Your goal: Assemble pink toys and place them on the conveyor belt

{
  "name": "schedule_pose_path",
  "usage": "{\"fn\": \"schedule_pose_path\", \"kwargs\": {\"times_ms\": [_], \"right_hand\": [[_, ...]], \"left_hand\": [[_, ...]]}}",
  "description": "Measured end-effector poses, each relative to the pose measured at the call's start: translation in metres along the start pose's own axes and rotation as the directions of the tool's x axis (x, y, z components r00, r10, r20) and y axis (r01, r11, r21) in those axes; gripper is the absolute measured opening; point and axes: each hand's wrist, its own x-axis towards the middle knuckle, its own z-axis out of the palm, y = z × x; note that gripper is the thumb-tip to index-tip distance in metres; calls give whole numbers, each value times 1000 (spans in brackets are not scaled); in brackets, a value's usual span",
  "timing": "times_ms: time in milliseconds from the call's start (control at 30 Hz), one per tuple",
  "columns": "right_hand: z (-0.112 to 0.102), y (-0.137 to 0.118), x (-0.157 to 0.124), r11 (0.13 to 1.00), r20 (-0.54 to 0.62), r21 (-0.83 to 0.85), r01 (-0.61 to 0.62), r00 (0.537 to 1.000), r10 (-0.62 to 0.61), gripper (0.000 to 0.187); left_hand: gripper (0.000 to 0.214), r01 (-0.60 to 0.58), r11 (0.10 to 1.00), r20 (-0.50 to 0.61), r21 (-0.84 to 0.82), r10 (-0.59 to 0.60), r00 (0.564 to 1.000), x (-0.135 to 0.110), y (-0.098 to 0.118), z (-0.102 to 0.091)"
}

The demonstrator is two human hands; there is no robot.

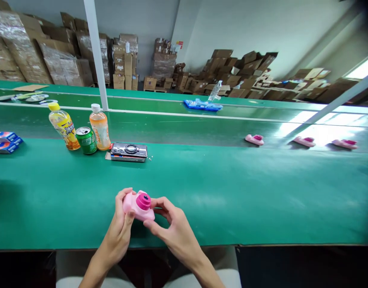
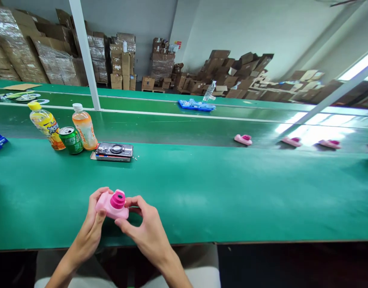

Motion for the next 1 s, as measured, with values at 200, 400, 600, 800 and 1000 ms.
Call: {"fn": "schedule_pose_path", "kwargs": {"times_ms": [200,400,600,800,1000], "right_hand": [[-12,-9,19,998,98,-26,-59,993,61,25],[-11,-22,36,997,8,-57,-59,998,60,23],[5,-17,31,988,-91,-142,53,994,-66,23],[-24,-29,30,844,257,-444,302,945,-203,37],[-34,-50,34,520,473,-678,519,850,-232,29]], "left_hand": [[58,31,999,-12,-19,-31,999,2,2,-1],[57,18,999,-54,-47,-21,998,6,7,1],[54,70,987,-94,-145,-84,992,5,10,1],[48,79,984,-58,-161,-90,994,3,9,-1],[47,104,976,-17,-189,-109,994,5,7,-1]]}}
